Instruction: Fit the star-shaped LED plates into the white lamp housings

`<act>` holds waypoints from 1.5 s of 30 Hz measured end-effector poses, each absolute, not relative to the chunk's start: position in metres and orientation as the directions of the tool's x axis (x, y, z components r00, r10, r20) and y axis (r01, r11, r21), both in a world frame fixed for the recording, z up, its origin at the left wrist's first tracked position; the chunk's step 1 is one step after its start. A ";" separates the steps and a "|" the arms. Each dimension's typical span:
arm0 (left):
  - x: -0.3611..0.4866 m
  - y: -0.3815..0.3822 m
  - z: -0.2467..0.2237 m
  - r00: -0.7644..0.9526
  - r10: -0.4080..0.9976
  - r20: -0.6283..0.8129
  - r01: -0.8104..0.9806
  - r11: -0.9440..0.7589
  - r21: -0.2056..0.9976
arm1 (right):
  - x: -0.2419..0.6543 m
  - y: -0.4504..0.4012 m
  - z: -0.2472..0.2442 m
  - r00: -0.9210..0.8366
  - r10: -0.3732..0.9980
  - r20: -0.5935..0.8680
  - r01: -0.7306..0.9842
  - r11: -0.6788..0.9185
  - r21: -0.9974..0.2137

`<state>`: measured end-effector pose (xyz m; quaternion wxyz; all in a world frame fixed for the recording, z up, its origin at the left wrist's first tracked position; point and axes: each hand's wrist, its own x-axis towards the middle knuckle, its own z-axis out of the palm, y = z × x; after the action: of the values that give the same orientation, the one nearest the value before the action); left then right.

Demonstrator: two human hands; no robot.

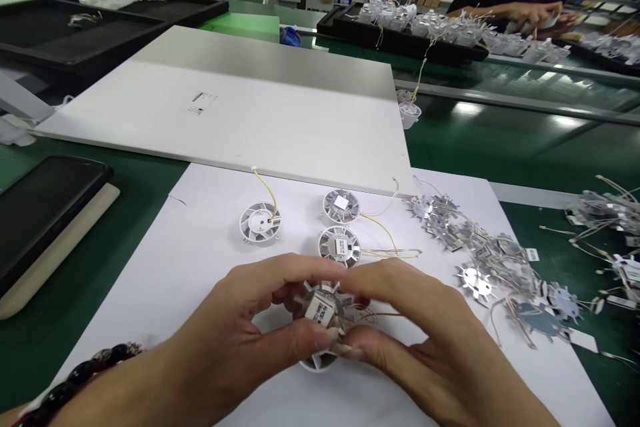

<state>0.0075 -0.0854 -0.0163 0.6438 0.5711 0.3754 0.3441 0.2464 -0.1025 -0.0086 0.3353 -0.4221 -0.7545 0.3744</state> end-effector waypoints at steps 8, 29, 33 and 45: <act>0.016 -0.084 -0.013 0.392 0.920 0.000 -0.053 0.022 0.998 | 0.243 -0.093 -0.014 -0.481 0.731 0.483 0.399 0.673 -0.623; 0.023 -0.080 -0.019 0.390 0.861 -0.326 -0.116 0.397 0.911 | 0.242 -0.097 0.001 -0.337 0.926 -0.167 0.107 -0.139 -0.985; 0.020 -0.077 -0.015 0.397 0.850 -0.346 -0.146 0.430 0.891 | 0.240 -0.095 0.003 -0.338 0.913 -0.229 0.118 -0.200 -0.973; 0.018 -0.081 -0.013 0.523 0.719 -0.458 -0.374 0.676 0.635 | 0.244 -0.094 -0.010 -0.513 0.624 0.589 0.491 0.776 -0.395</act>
<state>0.0181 -0.0808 -0.0135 0.8398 0.2370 0.3643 0.3253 0.2435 -0.0938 -0.0100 0.3738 -0.3224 -0.8651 0.0890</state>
